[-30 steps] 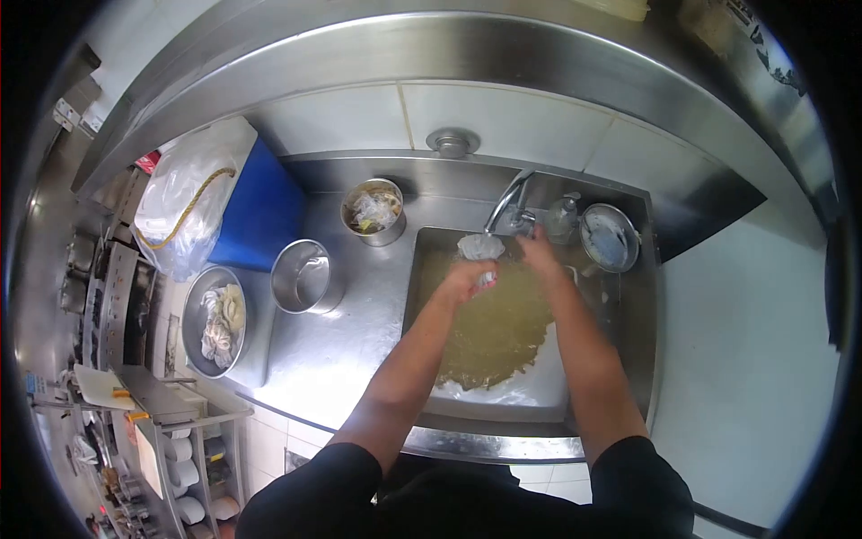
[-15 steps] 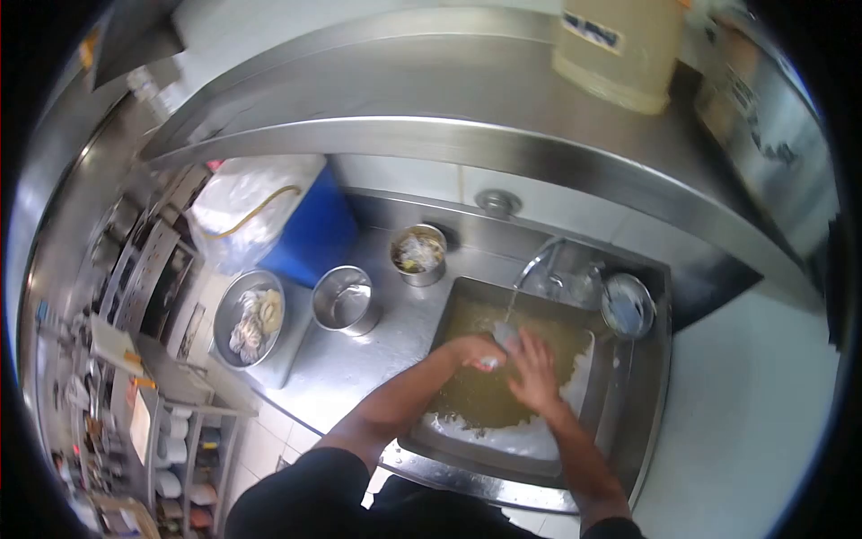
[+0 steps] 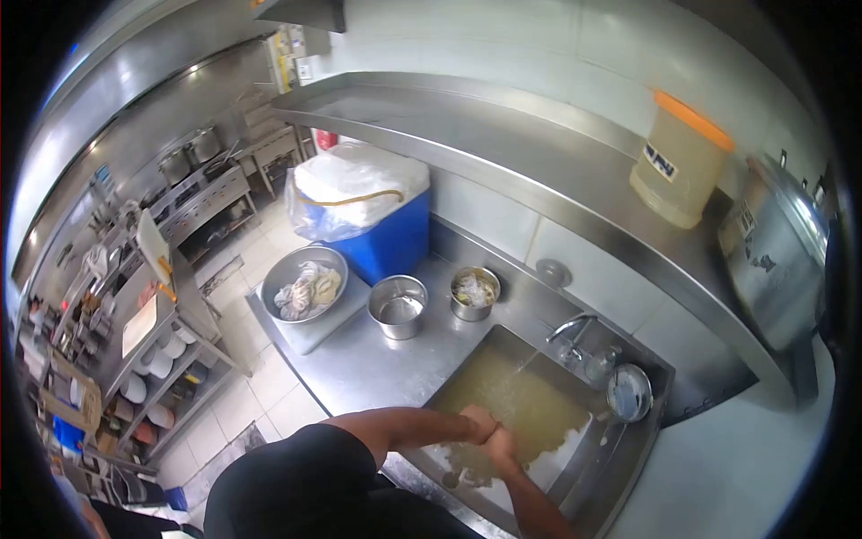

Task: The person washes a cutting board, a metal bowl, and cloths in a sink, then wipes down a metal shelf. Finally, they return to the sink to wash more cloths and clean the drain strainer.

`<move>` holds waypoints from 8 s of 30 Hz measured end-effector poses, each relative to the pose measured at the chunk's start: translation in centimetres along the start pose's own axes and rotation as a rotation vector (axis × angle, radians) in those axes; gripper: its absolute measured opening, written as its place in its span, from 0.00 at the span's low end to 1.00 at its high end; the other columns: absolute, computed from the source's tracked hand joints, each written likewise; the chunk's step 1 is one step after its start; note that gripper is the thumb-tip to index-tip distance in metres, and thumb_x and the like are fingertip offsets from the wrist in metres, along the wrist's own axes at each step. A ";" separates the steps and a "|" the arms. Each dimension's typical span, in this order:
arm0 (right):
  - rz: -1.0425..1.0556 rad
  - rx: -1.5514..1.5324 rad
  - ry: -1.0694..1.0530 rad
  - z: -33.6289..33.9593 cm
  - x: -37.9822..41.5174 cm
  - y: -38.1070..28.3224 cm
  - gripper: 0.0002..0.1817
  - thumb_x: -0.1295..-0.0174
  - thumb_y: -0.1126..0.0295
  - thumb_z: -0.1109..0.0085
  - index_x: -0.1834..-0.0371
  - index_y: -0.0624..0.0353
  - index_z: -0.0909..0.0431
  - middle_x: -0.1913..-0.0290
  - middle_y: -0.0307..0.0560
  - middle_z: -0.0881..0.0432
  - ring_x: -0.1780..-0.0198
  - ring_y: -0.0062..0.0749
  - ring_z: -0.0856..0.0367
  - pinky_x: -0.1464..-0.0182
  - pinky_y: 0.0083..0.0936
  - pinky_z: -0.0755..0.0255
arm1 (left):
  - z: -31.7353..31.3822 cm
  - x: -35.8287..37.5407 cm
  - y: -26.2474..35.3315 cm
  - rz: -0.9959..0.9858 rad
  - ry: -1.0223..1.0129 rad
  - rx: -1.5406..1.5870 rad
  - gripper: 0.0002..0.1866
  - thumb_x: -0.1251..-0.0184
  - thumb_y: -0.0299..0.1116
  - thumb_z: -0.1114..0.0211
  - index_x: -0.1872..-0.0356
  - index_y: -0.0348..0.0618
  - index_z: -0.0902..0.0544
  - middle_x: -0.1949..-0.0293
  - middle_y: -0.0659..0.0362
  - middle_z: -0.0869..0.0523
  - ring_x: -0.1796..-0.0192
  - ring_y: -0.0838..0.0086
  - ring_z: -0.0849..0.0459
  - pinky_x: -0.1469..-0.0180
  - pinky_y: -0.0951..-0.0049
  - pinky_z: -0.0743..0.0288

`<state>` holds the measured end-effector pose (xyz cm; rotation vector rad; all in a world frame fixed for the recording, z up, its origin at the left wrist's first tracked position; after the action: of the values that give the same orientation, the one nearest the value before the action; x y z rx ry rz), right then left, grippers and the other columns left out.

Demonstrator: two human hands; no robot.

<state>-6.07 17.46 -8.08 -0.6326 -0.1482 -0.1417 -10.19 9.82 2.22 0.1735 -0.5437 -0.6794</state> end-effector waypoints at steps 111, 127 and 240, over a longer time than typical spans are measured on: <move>0.460 0.613 0.139 22.9 -58.3 -101.5 0.28 0.27 0.55 0.62 0.36 0.58 0.21 0.31 0.56 0.24 0.30 0.49 0.26 0.28 0.42 0.36 | 76.8 28.5 -63.8 0.164 0.996 -0.508 0.24 0.25 0.41 0.57 0.62 0.43 0.10 0.58 0.54 0.09 0.48 0.62 0.14 0.34 0.59 0.35; 0.408 0.053 -0.104 21.5 -52.1 -102.9 0.15 0.34 0.57 0.44 0.57 0.57 0.19 0.61 0.40 0.19 0.59 0.24 0.26 0.58 0.28 0.31 | 77.9 26.7 -64.8 0.011 1.018 -0.171 0.15 0.30 0.34 0.46 0.54 0.43 0.12 0.55 0.51 0.10 0.45 0.58 0.15 0.34 0.50 0.34; -0.098 0.546 0.229 41.0 -30.2 -65.7 0.24 0.29 0.53 0.56 0.54 0.60 0.15 0.55 0.58 0.14 0.54 0.45 0.16 0.47 0.45 0.24 | 11.1 34.1 -95.1 0.855 0.587 0.060 0.28 0.19 0.50 0.56 0.31 0.39 0.30 0.55 0.44 0.12 0.53 0.53 0.12 0.52 0.52 0.18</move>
<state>-51.10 -7.84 57.07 -0.0624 0.0070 -0.2560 -46.37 -84.89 -4.92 0.1671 -0.0378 0.2305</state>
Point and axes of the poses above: each hand's wrist, its own x-axis away from the middle knuckle, its own z-axis out of the back of the hand, y = z × x, the point moved 8 cm from there along -x, towards the middle knuckle
